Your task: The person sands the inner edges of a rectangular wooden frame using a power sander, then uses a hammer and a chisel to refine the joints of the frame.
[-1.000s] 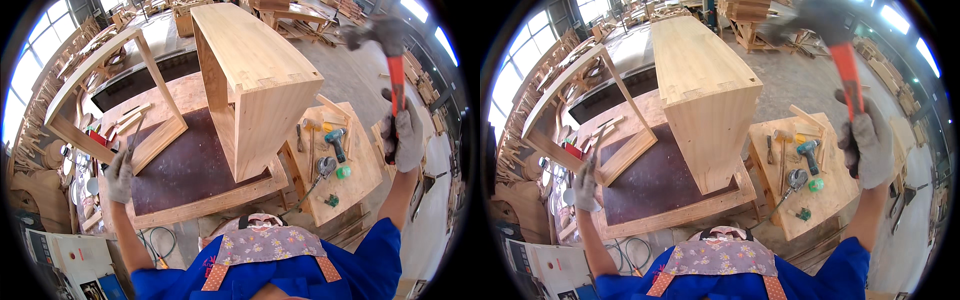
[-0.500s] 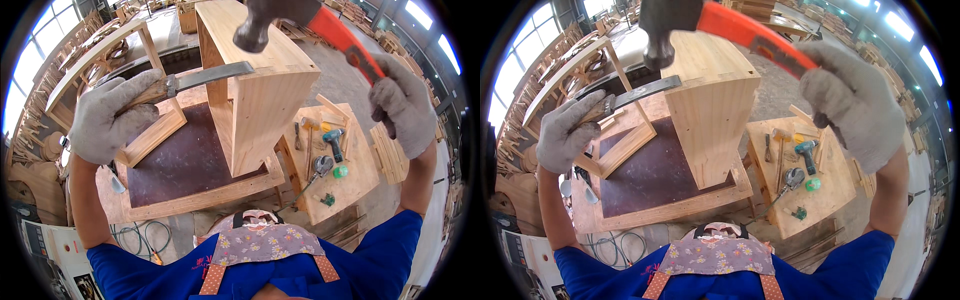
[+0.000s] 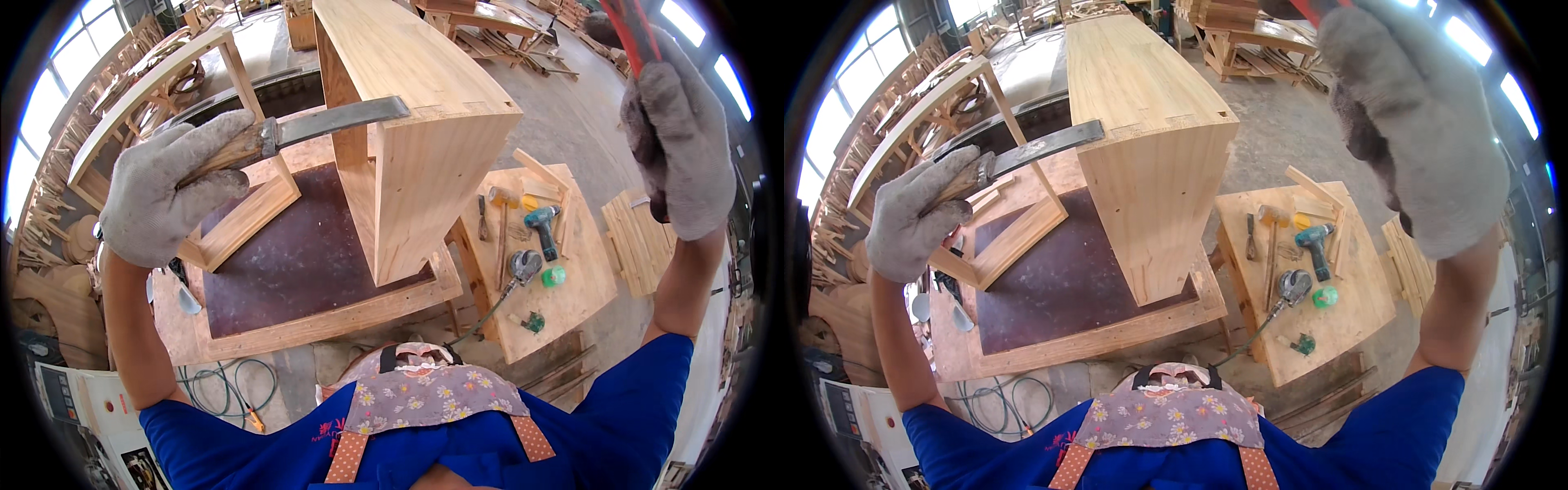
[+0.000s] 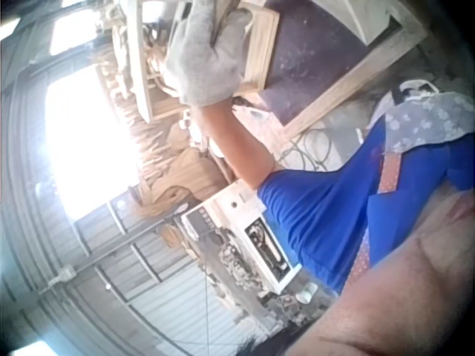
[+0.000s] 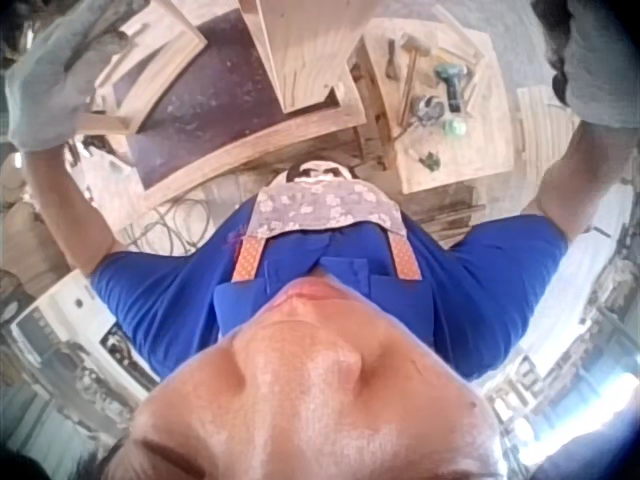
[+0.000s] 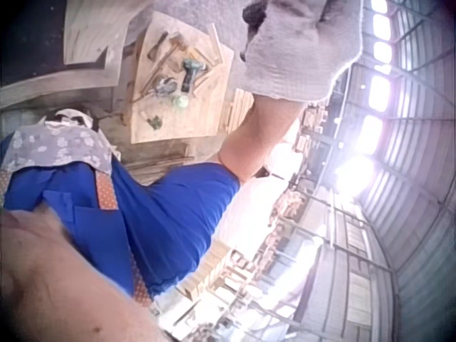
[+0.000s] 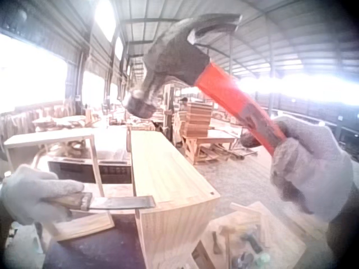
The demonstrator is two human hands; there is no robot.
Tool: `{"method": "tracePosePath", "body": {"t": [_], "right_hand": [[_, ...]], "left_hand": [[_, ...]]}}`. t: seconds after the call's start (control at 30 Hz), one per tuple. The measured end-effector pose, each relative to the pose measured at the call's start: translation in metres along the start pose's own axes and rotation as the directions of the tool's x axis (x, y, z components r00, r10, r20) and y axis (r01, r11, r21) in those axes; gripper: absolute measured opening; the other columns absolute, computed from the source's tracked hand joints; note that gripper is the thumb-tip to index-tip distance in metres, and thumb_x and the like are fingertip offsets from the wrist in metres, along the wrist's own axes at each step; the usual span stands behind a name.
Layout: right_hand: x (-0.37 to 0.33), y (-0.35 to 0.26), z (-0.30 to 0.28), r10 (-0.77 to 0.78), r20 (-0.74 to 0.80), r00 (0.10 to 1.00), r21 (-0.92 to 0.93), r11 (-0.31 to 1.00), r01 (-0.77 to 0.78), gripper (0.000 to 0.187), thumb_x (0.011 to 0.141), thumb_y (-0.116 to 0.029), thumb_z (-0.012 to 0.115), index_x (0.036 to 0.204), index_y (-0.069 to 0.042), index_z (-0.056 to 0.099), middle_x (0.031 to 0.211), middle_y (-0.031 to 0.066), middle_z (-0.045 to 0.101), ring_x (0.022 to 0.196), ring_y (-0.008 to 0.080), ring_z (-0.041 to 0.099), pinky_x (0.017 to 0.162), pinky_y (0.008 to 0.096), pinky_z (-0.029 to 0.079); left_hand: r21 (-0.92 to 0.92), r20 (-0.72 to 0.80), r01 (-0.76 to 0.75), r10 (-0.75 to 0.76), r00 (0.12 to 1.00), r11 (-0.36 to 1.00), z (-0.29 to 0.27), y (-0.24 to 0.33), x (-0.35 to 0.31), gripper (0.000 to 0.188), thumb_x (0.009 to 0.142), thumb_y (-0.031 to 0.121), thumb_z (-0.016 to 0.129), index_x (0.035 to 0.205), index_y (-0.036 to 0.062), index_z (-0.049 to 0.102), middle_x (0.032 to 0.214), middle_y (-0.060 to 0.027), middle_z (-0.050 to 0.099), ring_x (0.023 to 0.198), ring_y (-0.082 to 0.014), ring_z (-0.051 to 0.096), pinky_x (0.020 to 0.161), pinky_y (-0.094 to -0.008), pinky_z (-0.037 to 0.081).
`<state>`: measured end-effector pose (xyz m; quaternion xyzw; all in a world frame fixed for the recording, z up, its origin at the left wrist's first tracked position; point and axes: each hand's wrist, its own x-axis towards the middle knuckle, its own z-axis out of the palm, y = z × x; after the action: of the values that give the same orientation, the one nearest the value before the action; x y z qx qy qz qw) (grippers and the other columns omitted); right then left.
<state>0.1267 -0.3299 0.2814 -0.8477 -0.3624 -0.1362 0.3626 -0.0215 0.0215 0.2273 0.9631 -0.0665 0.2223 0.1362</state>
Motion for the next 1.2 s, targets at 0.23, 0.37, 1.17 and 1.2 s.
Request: {"method": "tracePosePath", "body": {"t": [0.23,0.37,1.17,1.2], "right_hand": [[0.007,-0.013,-0.002,0.016,0.267,0.964,-0.179,0.983,0.033,0.068,0.086,-0.060,0.044,0.114,0.001,0.052,0.067,-0.0023,0.047,0.053,0.0029,0.043,0.046,0.0200,0.036],[0.000,0.004,0.000,-0.015,0.021,1.000,-0.054,0.998,0.016,0.061,0.089,-0.055,0.043,0.110,0.001,0.053,0.066,-0.0022,0.047,0.051,0.0027,0.041,0.045,0.0188,0.035],[-0.011,-0.014,-0.038,0.101,0.021,0.995,-0.028,0.995,-0.101,0.042,0.093,-0.042,0.044,0.094,-0.001,0.055,0.062,-0.0043,0.042,0.047,0.0014,0.032,0.043,0.0178,0.026],[-0.013,-0.015,-0.041,0.120,-0.005,0.993,-0.022,0.993,-0.120,0.039,0.093,-0.039,0.043,0.094,-0.002,0.055,0.063,-0.0037,0.043,0.048,0.0016,0.033,0.043,0.0177,0.027]], "left_hand": [[0.030,0.015,-0.004,0.003,1.000,1.000,-0.003,0.001,0.004,0.052,0.066,0.011,0.061,0.116,-0.0023,0.057,0.088,-0.0133,0.062,0.075,-0.0166,0.060,0.071,-0.0278,0.047],[-0.052,0.017,0.058,-0.057,0.998,0.997,-0.003,0.000,0.001,0.054,0.064,0.010,0.061,0.116,-0.0029,0.056,0.093,-0.0153,0.063,0.079,-0.0178,0.061,0.075,-0.0291,0.048],[-0.067,-0.006,-0.032,0.032,0.999,0.997,-0.001,0.017,0.013,0.049,0.070,0.005,0.063,0.118,-0.0040,0.055,0.091,-0.0129,0.065,0.077,-0.0129,0.061,0.069,-0.0254,0.048],[-0.054,0.004,-0.029,0.029,1.000,0.998,-0.001,0.019,0.014,0.049,0.071,0.006,0.064,0.118,-0.0040,0.055,0.091,-0.0134,0.065,0.077,-0.0135,0.061,0.070,-0.0256,0.048]]}}
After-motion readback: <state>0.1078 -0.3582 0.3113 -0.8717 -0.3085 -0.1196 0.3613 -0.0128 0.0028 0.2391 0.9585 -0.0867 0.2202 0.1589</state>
